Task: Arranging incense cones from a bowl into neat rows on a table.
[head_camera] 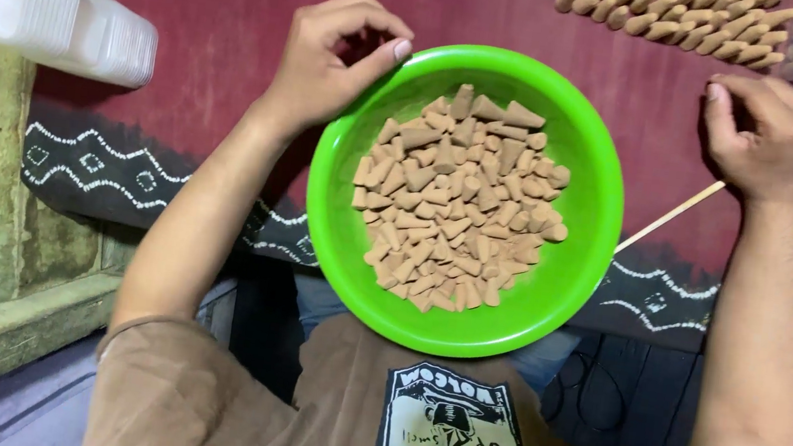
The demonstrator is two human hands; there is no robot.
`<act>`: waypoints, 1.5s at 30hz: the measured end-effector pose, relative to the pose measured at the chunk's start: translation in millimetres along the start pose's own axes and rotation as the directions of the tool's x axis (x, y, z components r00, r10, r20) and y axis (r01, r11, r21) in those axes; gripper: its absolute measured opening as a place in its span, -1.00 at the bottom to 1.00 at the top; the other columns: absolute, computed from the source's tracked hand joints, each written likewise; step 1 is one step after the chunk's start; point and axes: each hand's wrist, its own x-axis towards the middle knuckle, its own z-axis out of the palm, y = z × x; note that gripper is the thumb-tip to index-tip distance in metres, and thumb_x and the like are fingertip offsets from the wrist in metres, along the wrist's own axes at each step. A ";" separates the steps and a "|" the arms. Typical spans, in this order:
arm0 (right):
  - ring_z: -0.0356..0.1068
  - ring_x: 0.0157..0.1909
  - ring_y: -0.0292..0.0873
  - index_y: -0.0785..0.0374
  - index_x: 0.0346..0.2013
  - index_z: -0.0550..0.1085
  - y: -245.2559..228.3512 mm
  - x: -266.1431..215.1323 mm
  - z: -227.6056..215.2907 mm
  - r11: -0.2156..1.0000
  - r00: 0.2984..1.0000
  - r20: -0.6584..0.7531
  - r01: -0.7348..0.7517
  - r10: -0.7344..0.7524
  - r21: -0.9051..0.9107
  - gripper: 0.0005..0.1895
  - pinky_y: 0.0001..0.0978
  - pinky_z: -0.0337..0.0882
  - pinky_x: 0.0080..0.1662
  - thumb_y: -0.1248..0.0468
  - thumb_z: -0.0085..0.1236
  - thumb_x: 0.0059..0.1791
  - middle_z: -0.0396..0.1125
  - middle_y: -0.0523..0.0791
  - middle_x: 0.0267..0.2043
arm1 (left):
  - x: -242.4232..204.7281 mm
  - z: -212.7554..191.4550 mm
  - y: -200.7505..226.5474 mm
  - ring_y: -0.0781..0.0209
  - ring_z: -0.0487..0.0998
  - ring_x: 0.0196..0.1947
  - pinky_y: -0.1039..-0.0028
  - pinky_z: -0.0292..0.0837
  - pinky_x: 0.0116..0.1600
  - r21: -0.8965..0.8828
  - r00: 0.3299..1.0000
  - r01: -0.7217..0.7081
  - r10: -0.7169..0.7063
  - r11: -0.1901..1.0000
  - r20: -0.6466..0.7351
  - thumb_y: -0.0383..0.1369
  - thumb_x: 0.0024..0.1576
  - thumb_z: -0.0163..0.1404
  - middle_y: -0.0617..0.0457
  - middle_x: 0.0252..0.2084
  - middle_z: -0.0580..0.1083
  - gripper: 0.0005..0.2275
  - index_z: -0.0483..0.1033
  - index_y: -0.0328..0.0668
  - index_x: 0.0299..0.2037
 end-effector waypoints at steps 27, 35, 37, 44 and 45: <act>0.25 0.38 0.04 -0.06 0.10 0.45 -234.7 144.0 11.2 0.836 0.567 0.625 0.459 -0.537 0.301 -0.48 0.03 0.33 0.18 -0.23 -0.05 0.01 0.35 -0.11 0.22 | -29.7 19.8 -48.8 0.37 0.55 -0.32 0.59 0.41 -0.25 -0.360 0.992 0.111 -0.123 0.926 -0.010 -0.43 0.32 0.05 0.06 -0.23 0.62 -0.90 0.62 -0.26 -0.12; 0.46 0.11 -0.11 0.01 0.16 0.44 -185.7 121.2 -3.3 0.901 0.665 0.635 0.417 -0.392 0.120 -0.34 -0.10 0.56 0.08 -0.04 0.33 -0.20 0.43 -0.15 0.09 | -30.0 21.9 -49.3 0.26 0.60 -0.24 0.51 0.53 -0.11 -0.343 0.996 0.082 -0.092 0.936 -0.013 -0.42 0.34 0.04 0.03 -0.24 0.60 -0.88 0.61 -0.30 -0.14; 0.46 0.01 -0.04 0.08 0.15 0.47 -182.9 127.9 -9.8 0.918 0.720 0.581 0.372 -0.379 0.138 -0.48 -0.12 0.50 -0.07 0.04 0.28 -0.07 0.43 -0.08 0.10 | -30.7 22.0 -48.9 0.25 0.61 -0.23 0.50 0.53 -0.11 -0.337 0.996 0.084 -0.093 0.938 -0.010 -0.39 0.34 0.03 0.03 -0.23 0.60 -0.86 0.61 -0.29 -0.13; 0.39 0.36 0.02 0.01 0.19 0.53 -196.0 133.6 -7.0 0.900 0.793 0.509 0.430 -0.335 -0.076 -0.36 -0.10 0.46 0.22 -0.01 0.38 -0.17 0.44 -0.08 0.31 | -34.1 23.7 -54.5 0.22 0.60 -0.23 0.45 0.52 -0.13 -0.297 0.996 0.079 -0.085 0.952 -0.008 -0.35 0.36 0.03 0.03 -0.21 0.59 -0.85 0.59 -0.28 -0.10; 0.39 0.36 0.02 0.01 0.19 0.53 -207.7 137.9 -7.6 0.900 0.793 0.508 0.429 -0.336 -0.075 -0.36 -0.10 0.46 0.22 -0.01 0.38 -0.17 0.44 -0.08 0.31 | -33.2 23.7 -53.0 0.22 0.60 -0.23 0.45 0.52 -0.13 -0.296 0.996 0.080 -0.086 0.952 -0.008 -0.35 0.36 0.03 0.03 -0.21 0.59 -0.85 0.59 -0.28 -0.10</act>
